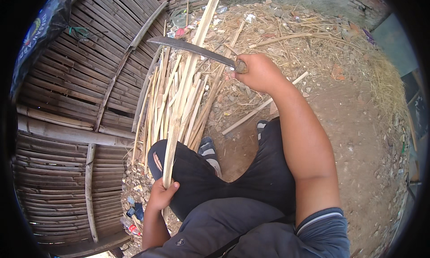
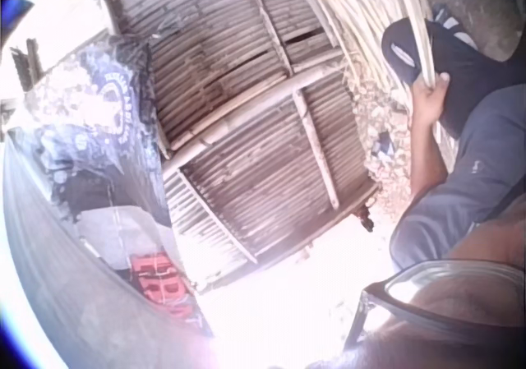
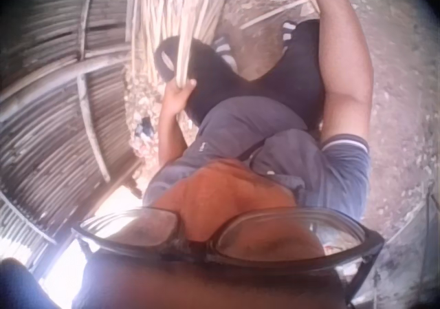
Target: The person is using a large knife to strip thin layers of bark from a long piece of bamboo, handling it by hand and moving the knife down its length.
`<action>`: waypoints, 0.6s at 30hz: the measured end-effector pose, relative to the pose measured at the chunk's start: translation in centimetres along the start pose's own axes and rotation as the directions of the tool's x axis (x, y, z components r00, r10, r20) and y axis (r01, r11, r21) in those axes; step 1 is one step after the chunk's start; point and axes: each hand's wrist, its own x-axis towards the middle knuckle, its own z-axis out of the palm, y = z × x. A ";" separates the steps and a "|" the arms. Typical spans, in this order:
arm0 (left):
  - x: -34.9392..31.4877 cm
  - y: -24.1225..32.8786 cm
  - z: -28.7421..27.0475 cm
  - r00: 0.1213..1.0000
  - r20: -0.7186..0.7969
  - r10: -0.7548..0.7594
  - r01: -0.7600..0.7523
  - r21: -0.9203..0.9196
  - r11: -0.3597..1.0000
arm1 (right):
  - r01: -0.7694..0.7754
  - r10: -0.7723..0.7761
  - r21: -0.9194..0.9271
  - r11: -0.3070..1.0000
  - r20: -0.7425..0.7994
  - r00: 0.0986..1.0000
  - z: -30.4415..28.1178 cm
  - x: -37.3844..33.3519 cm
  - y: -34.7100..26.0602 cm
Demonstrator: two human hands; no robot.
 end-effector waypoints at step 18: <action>0.3 -0.2 -0.2 1.000 -0.007 -0.027 0.026 -0.020 0.999 | 0.027 -0.025 -0.049 0.998 0.041 0.999 0.1 0.3 -0.6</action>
